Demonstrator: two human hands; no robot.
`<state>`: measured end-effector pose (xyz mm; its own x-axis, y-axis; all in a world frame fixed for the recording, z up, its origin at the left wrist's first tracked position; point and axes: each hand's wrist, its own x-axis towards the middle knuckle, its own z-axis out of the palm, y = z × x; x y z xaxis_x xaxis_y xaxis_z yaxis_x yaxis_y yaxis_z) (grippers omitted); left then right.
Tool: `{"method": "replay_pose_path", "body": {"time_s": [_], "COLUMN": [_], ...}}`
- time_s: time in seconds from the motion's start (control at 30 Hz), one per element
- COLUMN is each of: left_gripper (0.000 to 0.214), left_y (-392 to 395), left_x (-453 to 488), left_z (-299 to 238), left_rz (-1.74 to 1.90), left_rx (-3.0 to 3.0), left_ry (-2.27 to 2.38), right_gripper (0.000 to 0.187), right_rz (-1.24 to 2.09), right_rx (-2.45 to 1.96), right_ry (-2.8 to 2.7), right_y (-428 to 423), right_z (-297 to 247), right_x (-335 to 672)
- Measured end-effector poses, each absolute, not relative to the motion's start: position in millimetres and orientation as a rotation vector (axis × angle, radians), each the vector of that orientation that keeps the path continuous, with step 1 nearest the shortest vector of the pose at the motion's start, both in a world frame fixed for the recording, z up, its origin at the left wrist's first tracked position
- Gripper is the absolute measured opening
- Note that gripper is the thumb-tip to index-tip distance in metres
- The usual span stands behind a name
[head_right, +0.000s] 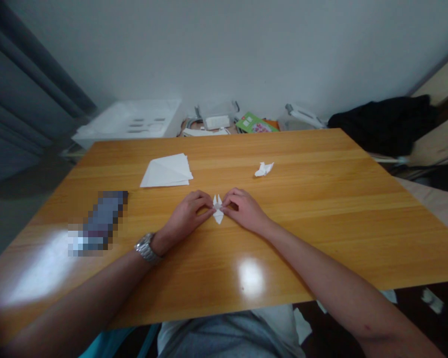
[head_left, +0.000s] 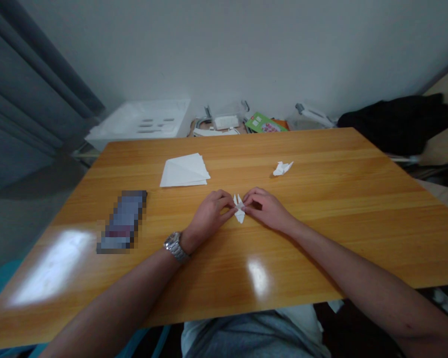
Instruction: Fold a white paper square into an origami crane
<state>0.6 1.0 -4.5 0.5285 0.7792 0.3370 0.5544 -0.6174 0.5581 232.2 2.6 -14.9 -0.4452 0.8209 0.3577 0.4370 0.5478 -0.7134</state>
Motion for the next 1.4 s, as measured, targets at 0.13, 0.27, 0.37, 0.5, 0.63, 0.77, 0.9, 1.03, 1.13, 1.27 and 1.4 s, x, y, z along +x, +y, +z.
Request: {"method": "replay_pose_path", "body": {"time_s": [0.13,0.27,0.37,0.5,0.63,0.77,0.9,1.03,1.13,1.27,1.4], "left_gripper": [0.009,0.009,0.009,0.009,0.009,0.009,0.01,0.012,0.014,0.018,0.022], "left_y": [1,0,0,-1,0,1,0,0,1,2,4], "left_x": [2,3,3,2,0,0,0,0,-3,-9,-14], "left_z": [-3,-1,-1,-1,-4,-6,-5,-4,-3,-1,1], "left_rz": [0.761,0.76,0.761,0.774,0.763,0.762,0.754,0.735,0.702,0.621,0.561], "left_rx": [2.41,2.424,2.428,2.423,2.432,2.429,2.465,2.522,2.582,2.651,2.731], "left_ry": [1.118,1.117,1.116,1.1,1.062,1.067,1.066,1.068,1.034,0.943,0.871], "right_gripper": [0.012,0.007,0.009,0.006,0.006,0.005,0.005,0.012,0.012,0.015,0.02], "right_rz": [0.665,0.654,0.67,0.655,0.605,0.546,0.51,0.474,0.417,0.324,0.244], "right_rx": [-1.01,-0.982,-0.968,-0.953,-0.961,-0.958,-0.892,-0.814,-0.813,-0.799,-0.791], "right_ry": [-2.119,-2.147,-2.154,-2.161,-2.166,-2.189,-2.245,-2.327,-2.365,-2.417,-2.476], "right_y": [2,3,4,4,3,2,1,2,2,1,0], "right_z": [-13,-13,-15,-15,-14,-12,-12,-12,-12,-11,-11], "right_x": [232,235,238,238,236,235,237,240,241,242,244]}}
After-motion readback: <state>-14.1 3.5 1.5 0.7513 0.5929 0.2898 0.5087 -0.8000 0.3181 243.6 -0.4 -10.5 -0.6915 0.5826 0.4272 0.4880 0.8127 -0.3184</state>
